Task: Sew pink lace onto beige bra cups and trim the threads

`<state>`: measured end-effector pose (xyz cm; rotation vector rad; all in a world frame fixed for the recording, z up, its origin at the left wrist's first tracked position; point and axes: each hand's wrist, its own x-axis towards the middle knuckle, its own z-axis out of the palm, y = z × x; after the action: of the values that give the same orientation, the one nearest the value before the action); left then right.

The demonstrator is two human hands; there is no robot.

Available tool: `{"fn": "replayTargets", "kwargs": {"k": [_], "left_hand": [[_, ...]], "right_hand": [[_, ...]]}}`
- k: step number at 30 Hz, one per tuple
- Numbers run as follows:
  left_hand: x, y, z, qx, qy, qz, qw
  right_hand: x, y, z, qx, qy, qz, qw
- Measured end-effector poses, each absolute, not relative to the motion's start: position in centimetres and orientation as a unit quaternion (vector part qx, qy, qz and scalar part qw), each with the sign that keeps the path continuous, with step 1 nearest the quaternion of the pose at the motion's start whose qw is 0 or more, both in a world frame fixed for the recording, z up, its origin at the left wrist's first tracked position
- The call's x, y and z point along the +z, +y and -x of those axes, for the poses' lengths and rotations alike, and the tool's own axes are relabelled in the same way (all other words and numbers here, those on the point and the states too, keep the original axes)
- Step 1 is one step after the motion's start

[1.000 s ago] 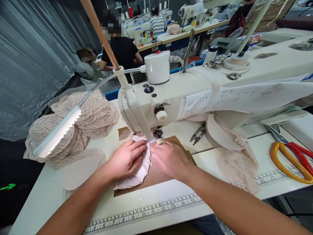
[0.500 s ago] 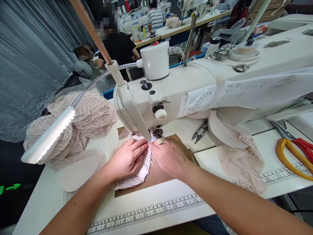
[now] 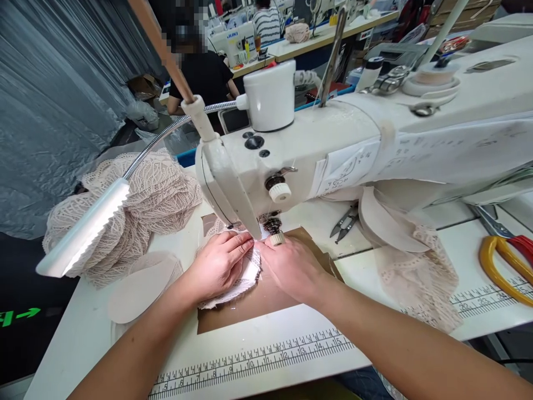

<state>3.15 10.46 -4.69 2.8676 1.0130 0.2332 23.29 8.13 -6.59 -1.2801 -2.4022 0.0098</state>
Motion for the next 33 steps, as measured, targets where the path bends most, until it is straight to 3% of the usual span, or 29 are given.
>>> {"fn": "replayTargets", "kwargs": {"k": [33], "left_hand": [[-4.4, 10.8, -3.1, 0.13, 0.318, -0.937, 0.065]], "right_hand": [[-6.0, 8.0, -23.7, 0.043, -0.877, 0.432, 0.205]]}}
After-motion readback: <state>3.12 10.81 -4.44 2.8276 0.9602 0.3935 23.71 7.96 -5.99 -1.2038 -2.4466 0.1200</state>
